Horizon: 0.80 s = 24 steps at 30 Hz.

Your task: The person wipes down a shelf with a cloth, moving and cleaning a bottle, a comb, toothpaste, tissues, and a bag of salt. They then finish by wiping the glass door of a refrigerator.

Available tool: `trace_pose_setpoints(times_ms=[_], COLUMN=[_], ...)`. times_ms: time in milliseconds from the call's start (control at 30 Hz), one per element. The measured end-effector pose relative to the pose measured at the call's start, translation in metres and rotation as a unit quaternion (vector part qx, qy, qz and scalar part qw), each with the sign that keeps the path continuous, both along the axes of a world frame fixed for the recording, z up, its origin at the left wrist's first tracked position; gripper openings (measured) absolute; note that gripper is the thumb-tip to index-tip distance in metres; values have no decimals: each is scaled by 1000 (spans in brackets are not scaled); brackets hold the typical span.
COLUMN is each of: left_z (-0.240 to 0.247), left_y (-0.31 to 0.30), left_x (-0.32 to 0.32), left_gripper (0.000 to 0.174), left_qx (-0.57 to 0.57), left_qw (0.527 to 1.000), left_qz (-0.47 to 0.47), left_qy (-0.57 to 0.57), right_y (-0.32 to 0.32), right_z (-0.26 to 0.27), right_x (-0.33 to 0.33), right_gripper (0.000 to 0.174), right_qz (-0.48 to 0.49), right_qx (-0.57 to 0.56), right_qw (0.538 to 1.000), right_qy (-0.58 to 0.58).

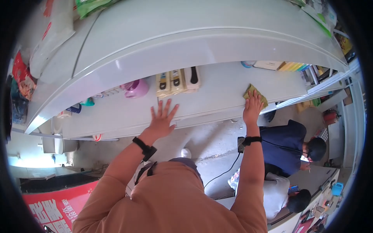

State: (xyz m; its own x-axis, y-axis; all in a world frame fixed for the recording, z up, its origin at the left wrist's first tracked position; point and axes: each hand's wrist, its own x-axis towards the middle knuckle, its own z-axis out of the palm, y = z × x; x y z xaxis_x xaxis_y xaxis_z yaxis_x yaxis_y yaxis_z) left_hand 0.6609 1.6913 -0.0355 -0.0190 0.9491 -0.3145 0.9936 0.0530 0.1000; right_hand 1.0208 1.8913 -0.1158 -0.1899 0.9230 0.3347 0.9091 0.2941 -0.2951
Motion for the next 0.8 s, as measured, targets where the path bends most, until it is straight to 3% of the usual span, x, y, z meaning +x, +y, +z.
trace_pose_setpoints(times_ms=[133, 200, 233, 267, 300, 333, 367, 400, 433, 467, 500, 533, 600, 667, 733, 800], left_z=[-7, 2, 13, 21, 23, 23, 23, 22, 21, 20, 27, 18, -4, 27, 25, 29], left_y=[-3, -4, -3, -5, -10, -19, -28, -37, -46, -55, -66, -75, -94, -121, -151, -174], left_x=[0, -6, -8, -9, -12, -15, -18, -20, -21, -21, -18, -22, -43, -64, -92, -108], left_gripper=[92, 93, 94, 95, 95, 90, 86, 86, 74, 63, 43, 43, 39, 35, 34, 32], left_qx=[39, 41, 5, -30, -24, 16, 56, 61, 10, -41, -5, -2, 68, 139, 168, 198], left_qw=[999, 999, 996, 988, 987, 942, 865, 862, 773, 662, 624, 621, 499, 421, 407, 397], left_qz=[-12, -11, -2, 6, 12, 22, 29, 33, 74, 110, 189, 190, 350, 354, 384, 413], left_qy=[-8, -23, -87, -153, -160, -334, -497, -503, -631, -740, -758, -760, -790, -824, -811, -796], right_y=[-52, -82, -98, -113, -126, -137, -151, -163, -170, -171, -167, -156, -124, -67, -3, 35], right_z=[4, 13, 30, 55, 75, 93, 113, 130, 140, 149, 154, 156, 159, 143, 106, 49], right_x=[-45, -72, -85, -99, -113, -127, -143, -158, -173, -189, -201, -209, -224, -229, -229, -228], right_gripper=[36, 38, 39, 41, 42, 43, 41, 39, 39, 37, 36, 36, 33, 38, 51, 58], right_qz=[67, 143, 135, 125, 172, 217, 227, 234, 236, 316, 394, 397, 413, 257, 134, 21], right_qx=[36, -43, -153, -260, -299, -337, -382, -427, -430, -411, -389, -390, -94, -99, -23, -70], right_qw=[994, 975, 953, 918, 879, 832, 788, 739, 741, 755, 760, 760, 871, 909, 969, 983], right_qy=[83, 166, 222, 273, 330, 382, 425, 466, 458, 400, 339, 335, 249, 313, 207, 168])
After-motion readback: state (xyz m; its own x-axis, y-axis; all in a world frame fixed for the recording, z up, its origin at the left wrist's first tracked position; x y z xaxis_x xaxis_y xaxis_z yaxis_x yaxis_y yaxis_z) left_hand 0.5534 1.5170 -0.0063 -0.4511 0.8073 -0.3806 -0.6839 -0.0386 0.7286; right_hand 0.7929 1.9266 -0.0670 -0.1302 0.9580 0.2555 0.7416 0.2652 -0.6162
